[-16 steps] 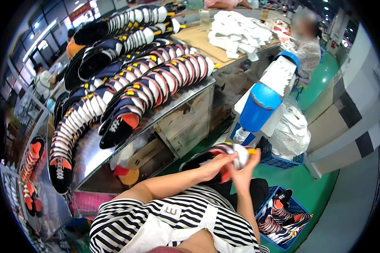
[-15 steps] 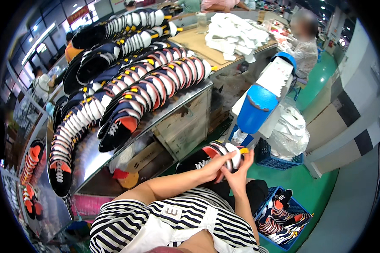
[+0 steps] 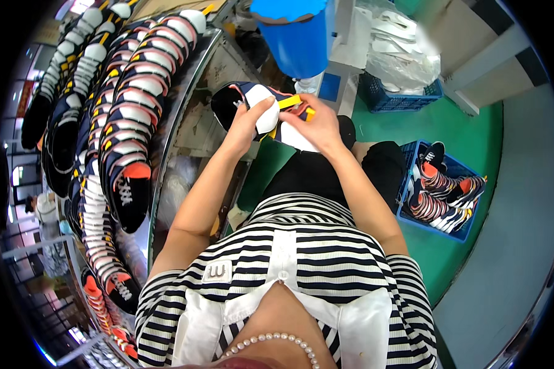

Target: The person picks up a shoe from a blue crate and places it on a metal table. They use a yellow tool to insert a white insole into the shoe, then place the shoe on a conveyor belt. The person repeats this process for multiple shoes.

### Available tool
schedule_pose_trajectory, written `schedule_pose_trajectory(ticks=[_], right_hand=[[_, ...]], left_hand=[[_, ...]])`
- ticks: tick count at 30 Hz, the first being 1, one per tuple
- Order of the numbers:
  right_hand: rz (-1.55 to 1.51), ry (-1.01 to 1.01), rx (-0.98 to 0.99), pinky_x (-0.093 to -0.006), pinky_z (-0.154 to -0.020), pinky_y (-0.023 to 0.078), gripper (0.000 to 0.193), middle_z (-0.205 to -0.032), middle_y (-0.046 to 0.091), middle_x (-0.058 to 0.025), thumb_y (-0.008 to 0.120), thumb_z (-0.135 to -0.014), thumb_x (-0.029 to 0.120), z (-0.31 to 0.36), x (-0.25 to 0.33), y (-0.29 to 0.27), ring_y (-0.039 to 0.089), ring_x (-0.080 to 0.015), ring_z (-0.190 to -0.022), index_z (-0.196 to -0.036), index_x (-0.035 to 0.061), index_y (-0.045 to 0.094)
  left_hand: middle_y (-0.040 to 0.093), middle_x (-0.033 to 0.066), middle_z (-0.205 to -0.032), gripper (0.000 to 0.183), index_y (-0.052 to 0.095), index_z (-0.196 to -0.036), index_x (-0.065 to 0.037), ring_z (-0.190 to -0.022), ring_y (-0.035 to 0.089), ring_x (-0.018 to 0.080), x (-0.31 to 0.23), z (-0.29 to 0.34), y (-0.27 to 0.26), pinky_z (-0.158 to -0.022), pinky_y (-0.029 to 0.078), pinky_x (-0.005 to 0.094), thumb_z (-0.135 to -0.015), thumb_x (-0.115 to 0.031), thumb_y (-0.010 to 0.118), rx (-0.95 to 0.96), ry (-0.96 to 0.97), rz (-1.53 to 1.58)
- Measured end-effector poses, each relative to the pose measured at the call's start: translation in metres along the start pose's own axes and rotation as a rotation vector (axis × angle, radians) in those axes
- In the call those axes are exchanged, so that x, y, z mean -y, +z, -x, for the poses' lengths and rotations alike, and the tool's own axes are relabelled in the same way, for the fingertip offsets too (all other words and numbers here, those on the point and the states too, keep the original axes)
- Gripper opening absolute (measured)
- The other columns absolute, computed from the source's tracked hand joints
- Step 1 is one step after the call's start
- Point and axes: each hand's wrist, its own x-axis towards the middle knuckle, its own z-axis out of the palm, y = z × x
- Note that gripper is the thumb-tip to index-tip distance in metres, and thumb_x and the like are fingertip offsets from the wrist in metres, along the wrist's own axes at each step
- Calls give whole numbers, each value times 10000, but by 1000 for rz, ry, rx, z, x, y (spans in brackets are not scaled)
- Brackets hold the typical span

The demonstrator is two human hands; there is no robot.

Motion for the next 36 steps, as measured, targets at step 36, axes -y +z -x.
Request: schedule_pose_trajectory(ticks=[36], right_hand=[[-690,322,39,-217,-561,344,190,-751,517,12,628,-888,185,-9,-35,10,447,-53,-658,-967,25,562]], left_hand=[[626,46,-986,328,569,-1101,-20,-882,605,140,18,13,29,-773,479,273,-797,-90,667,-150,95,48]])
